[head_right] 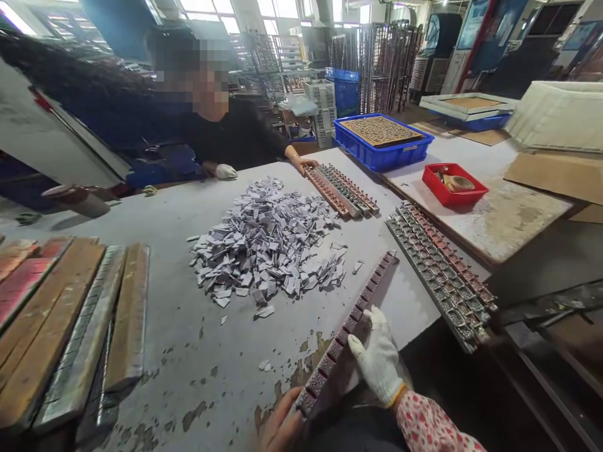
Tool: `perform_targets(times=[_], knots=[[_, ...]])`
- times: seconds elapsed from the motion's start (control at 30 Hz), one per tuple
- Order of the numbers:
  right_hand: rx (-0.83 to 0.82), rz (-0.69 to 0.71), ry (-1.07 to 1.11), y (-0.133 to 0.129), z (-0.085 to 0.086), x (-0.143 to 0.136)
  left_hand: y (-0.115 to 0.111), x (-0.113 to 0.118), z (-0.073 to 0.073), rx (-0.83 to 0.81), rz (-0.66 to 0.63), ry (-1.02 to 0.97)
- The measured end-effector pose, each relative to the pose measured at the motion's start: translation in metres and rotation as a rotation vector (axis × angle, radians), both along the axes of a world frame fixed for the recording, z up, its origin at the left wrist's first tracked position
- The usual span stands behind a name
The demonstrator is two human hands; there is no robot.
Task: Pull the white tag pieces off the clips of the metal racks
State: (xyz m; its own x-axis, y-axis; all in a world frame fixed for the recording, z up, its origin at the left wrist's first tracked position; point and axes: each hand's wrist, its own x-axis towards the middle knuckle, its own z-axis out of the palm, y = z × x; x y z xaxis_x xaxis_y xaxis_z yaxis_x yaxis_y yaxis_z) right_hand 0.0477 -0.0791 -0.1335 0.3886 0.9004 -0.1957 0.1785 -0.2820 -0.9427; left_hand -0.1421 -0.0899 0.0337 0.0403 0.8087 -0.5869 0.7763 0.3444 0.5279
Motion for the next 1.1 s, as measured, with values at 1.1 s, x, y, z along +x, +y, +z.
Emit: perform_targets(times=[1.1], knots=[[0.01, 0.417, 0.575, 0.054, 0.057, 0.02, 0.148, 0.025, -0.009, 0.574, -0.051, 0.259]])
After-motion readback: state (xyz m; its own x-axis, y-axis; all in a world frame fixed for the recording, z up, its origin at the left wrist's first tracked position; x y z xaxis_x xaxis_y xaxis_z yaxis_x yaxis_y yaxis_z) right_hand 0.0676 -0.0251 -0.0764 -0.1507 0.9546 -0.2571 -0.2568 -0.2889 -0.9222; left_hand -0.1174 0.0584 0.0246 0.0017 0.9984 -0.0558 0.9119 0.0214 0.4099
